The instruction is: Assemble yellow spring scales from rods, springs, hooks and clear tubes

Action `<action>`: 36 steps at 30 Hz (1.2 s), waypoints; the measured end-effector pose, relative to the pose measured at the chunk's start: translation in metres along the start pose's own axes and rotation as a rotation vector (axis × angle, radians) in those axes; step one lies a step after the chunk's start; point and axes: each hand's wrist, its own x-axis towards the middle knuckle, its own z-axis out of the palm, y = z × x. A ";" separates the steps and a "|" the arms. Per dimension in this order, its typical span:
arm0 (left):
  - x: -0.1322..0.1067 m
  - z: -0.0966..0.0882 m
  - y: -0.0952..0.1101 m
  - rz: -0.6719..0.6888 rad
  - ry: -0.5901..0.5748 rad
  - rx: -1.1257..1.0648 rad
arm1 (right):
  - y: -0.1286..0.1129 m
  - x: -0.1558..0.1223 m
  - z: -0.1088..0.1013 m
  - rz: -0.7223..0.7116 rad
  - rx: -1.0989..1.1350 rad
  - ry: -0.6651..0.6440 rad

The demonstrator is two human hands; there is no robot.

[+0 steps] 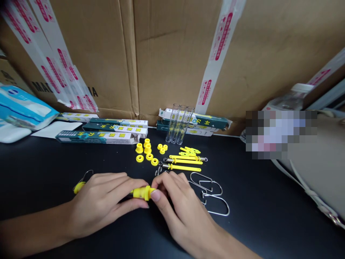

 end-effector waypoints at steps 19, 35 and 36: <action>0.000 0.002 -0.001 0.005 0.011 0.021 | 0.001 0.003 -0.003 -0.127 -0.100 -0.024; -0.001 0.001 0.001 0.020 0.030 0.017 | 0.000 0.003 -0.008 -0.196 -0.247 -0.081; -0.001 0.000 0.001 0.020 0.034 0.017 | 0.000 0.003 -0.009 -0.219 -0.266 -0.065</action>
